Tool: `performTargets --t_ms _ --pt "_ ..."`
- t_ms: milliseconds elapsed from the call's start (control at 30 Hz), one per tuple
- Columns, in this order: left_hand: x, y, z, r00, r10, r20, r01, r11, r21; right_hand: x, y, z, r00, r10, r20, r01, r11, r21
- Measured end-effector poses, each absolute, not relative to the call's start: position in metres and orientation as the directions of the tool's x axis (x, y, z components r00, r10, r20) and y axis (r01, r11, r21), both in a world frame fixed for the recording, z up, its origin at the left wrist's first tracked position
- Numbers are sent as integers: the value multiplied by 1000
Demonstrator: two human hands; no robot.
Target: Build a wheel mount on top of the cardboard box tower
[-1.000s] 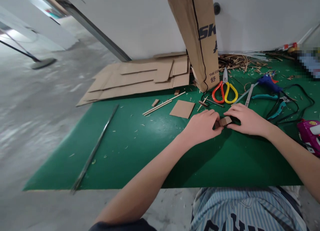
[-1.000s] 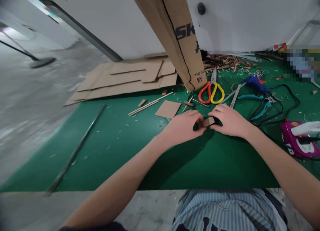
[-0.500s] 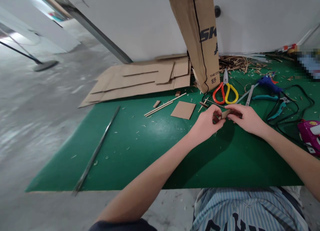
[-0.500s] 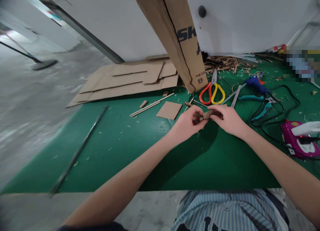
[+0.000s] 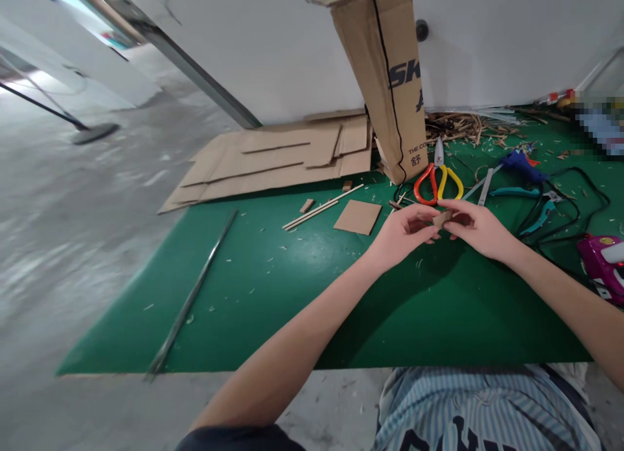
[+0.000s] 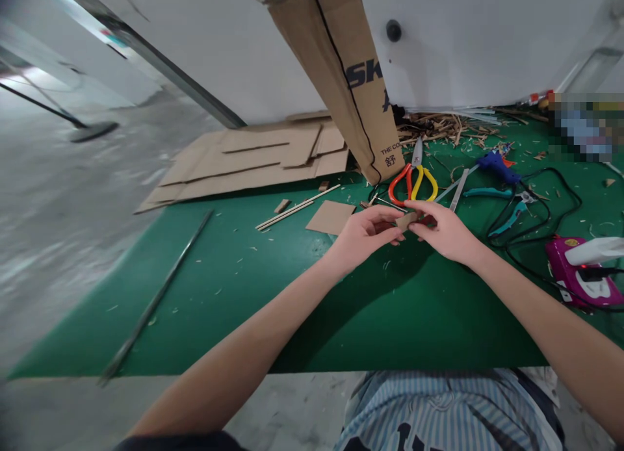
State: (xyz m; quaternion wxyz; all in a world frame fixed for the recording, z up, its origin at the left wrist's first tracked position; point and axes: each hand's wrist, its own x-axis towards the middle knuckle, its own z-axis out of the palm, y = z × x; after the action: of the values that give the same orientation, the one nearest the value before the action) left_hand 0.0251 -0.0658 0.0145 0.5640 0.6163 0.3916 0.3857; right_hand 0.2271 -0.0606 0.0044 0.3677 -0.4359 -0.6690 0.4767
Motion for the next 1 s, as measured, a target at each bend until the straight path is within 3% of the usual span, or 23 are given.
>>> performTargets --t_ms 167,400,733,1000 --pt "25 -67 16 344 938 45 31 -59 998 224 -61 7 -269 958 102 66 124 -990" --pt "25 -67 19 275 960 56 97 -85 992 224 -65 9 -229 963 141 106 169 -980" --pt "25 -69 17 267 959 98 116 -133 984 220 -63 2 -151 979 138 28 143 -989" --pt "25 -69 21 327 945 8 94 -41 995 221 -66 7 -165 974 152 92 169 -981"
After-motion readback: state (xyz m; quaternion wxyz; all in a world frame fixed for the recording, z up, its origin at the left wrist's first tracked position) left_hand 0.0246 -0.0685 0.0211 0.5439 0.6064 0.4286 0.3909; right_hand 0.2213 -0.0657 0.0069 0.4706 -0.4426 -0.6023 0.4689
